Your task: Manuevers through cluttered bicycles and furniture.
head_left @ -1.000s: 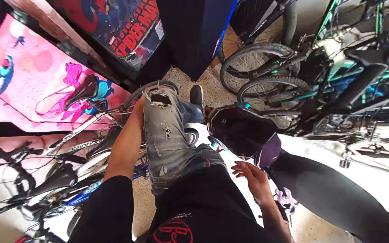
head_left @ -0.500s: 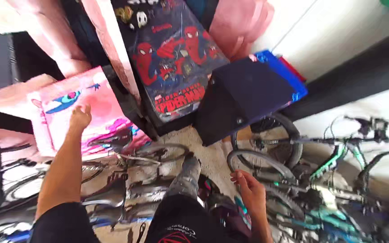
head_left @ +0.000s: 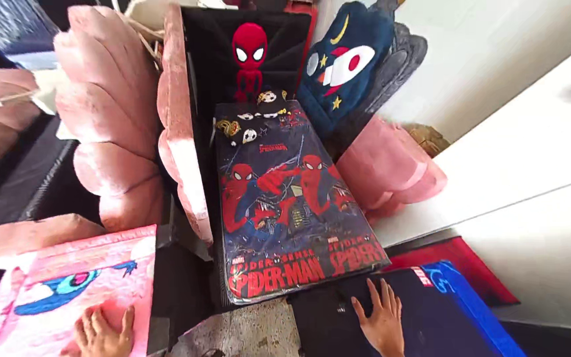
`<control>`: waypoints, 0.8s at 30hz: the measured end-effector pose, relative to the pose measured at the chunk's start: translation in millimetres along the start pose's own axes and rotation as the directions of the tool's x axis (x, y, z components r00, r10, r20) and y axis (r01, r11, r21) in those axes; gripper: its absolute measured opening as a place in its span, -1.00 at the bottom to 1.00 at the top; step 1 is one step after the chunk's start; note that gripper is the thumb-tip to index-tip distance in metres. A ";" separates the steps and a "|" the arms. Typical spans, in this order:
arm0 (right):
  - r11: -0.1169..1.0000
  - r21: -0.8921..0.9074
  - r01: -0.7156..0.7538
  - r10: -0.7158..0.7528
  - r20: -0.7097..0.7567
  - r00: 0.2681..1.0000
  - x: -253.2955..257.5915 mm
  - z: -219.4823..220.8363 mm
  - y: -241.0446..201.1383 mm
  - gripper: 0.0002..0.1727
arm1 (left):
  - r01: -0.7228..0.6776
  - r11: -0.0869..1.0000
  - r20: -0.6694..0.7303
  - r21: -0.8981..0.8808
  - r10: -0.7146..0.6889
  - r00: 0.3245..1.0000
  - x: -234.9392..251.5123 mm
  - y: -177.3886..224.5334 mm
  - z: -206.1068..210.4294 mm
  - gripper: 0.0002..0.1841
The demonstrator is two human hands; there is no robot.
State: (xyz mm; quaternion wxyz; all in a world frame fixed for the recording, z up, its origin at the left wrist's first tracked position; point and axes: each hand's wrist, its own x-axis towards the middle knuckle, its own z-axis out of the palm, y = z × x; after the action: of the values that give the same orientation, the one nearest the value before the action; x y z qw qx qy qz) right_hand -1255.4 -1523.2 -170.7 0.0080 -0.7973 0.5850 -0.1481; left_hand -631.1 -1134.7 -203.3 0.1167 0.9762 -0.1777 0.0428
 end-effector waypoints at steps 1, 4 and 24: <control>1.000 -0.021 0.002 -0.002 0.002 1.000 3.4 -1.4 -1.2 0.06 | 0.016 1.000 0.009 0.000 -0.016 1.000 0.2 3.2 0.5 0.11; 1.000 -0.029 0.000 0.000 0.011 1.000 1.2 -6.4 -0.8 0.03 | 0.050 0.999 0.036 0.016 -0.051 0.998 -1.0 3.8 -2.4 0.07; 0.997 -0.071 -0.029 0.036 0.097 0.995 10.5 -3.7 6.1 0.04 | 0.005 1.000 0.008 0.018 -0.005 1.000 -4.8 -3.1 -6.5 -0.14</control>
State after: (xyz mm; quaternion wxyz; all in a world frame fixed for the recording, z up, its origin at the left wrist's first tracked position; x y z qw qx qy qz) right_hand -1259.1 -1534.4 -165.9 0.0115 -0.7939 0.6015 -0.0882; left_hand -634.7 -1128.8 -198.3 0.1072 0.9778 -0.1754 0.0401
